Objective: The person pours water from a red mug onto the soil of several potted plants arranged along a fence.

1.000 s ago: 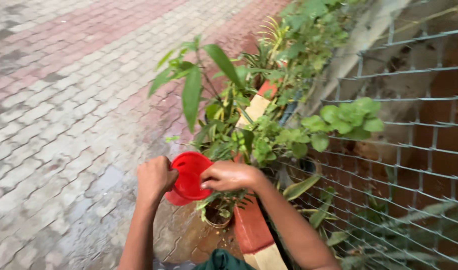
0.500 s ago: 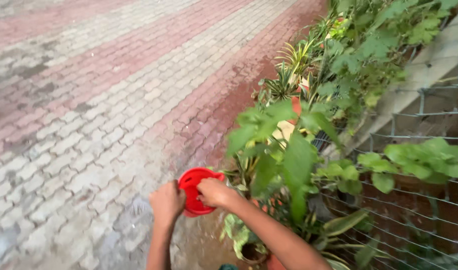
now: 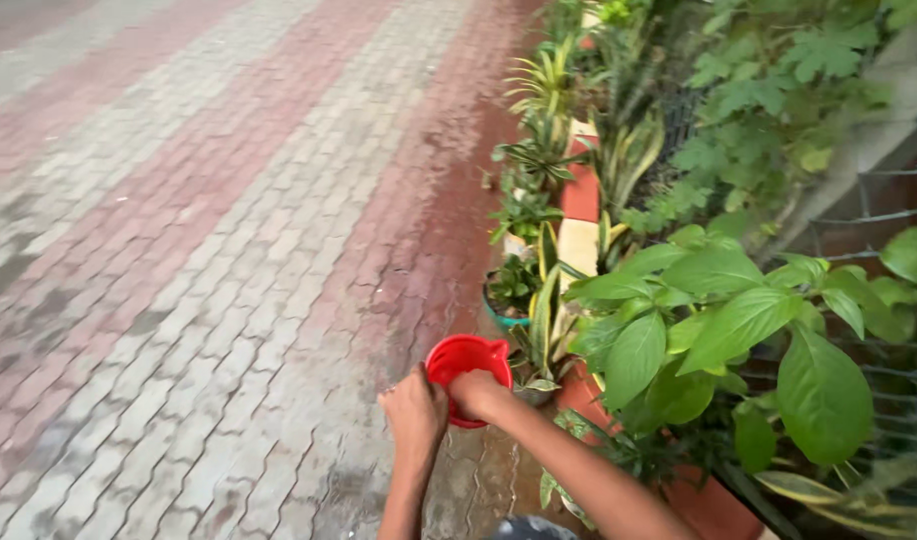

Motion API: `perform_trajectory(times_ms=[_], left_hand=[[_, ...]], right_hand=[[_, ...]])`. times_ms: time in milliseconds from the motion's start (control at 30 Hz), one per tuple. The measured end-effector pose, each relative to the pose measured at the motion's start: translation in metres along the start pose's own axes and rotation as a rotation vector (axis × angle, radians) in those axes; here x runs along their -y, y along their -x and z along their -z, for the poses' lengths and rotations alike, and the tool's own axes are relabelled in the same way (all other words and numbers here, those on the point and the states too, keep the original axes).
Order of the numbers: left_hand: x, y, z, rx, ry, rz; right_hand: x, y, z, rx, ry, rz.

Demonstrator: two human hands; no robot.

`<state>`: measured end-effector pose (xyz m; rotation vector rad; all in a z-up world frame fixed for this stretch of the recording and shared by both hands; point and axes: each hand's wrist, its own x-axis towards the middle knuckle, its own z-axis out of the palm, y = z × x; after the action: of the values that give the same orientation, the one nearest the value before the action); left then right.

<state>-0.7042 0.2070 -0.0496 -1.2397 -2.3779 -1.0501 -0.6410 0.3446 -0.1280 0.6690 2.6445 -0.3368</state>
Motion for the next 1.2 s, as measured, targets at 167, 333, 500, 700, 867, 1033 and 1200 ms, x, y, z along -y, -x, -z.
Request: perform_trajectory(times_ms=[167, 333, 500, 700, 867, 1033, 1200], left_hand=[[-0.003, -0.037, -0.036, 0.092, 0.047, -0.074], [0.008, -0.089, -0.086, 0.163, 0.059, -0.151], [0.018, -0.155, -0.143, 0.155, -0.003, -0.312], [-0.021, -0.245, -0.175, 0.349, 0.170, -0.309], [-0.091, -0.300, -0.186, 0.555, 0.273, -0.294], [-0.130, -0.314, -0.234, 0.617, 0.372, -0.421], [-0.144, -0.322, -0.275, 0.689, 0.484, -0.449]], right_hand=[[-0.041, -0.036, 0.013, 0.051, -0.038, -0.048], [-0.099, -0.115, 0.025, 0.058, -0.113, -0.062], [-0.135, -0.153, 0.043, 0.110, -0.267, -0.029], [-0.196, -0.065, 0.159, -0.115, -1.177, 0.089], [-0.294, 0.140, 0.223, -0.706, -1.655, 0.640], [-0.355, 0.139, 0.224, -0.784, -0.979, -0.287], [-0.365, 0.194, 0.216, -1.444, -1.280, -0.484]])
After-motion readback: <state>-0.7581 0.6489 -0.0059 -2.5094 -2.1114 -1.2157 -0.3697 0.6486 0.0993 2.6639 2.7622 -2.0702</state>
